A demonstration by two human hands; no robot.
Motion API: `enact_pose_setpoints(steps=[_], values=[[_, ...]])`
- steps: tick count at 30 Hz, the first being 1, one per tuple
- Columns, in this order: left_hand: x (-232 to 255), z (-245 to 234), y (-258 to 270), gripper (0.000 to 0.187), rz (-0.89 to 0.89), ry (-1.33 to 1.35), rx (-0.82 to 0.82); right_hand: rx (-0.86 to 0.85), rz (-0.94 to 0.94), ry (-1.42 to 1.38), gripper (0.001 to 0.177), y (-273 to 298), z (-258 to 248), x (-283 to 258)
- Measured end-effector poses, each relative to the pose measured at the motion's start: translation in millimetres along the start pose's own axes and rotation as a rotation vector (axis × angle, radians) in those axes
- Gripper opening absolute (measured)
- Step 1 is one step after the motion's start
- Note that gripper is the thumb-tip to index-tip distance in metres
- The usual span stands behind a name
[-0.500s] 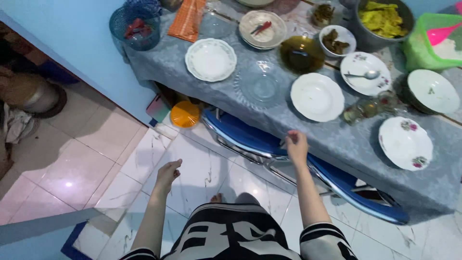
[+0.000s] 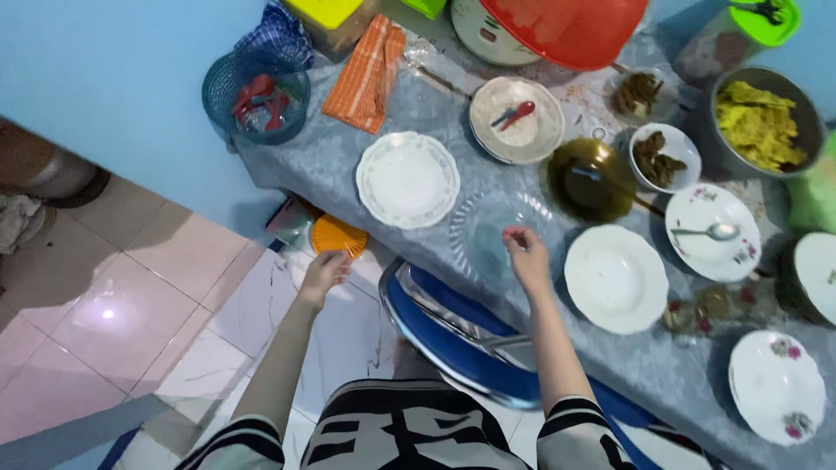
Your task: The person clears used dishes, bowls, and glasses from a dining table and carries them to a nearby counter area. They handle items one at a time, including plates, a glass bowl, a yellow bowl, and drinking glasses, placing them into a large metal basin or on the counter.
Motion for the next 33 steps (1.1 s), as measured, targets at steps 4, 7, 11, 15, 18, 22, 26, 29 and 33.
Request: enact_pose_setpoints(steps=[4,7,11,15,18,22,26,29,33], values=[[46,29,-71,0.044,0.142,-0.109,0.003,-0.012,-0.055,-0.060,0.017,-75,40,-29],[70,42,-133,0.029,0.219,-0.089,0.043,-0.035,-0.148,-0.090,0.022,-121,63,-52],[137,77,-204,0.019,0.409,-0.321,-0.019,-0.033,-0.170,-0.082,0.026,-187,99,-63],[169,106,-325,0.018,0.706,-0.431,-0.148,0.020,-0.116,-0.004,0.026,-225,122,-84],[179,120,-379,0.018,0.776,-0.593,-0.117,0.020,-0.051,0.129,0.028,-254,152,-75],[200,148,-394,0.026,0.602,-0.322,-0.184,0.000,-0.018,0.132,0.033,-264,178,-90],[193,166,-424,0.031,0.492,-0.558,-0.208,0.006,0.156,0.050,0.034,-267,193,-102],[178,171,-449,0.030,0.479,-0.655,-0.238,0.047,0.237,-0.039,0.032,-270,199,-101],[180,176,-454,0.024,0.481,-0.703,-0.299,0.075,0.294,-0.411,0.026,-283,215,-69]])
Point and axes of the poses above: each hand's wrist, its own y-axis away from the middle knuckle, its own z-axis out of the palm, x = y × z, the point moved 5 cm from there along -y, towards the middle knuckle, and after that the axes turned 14 degrees about y, right-handed, at the moved point
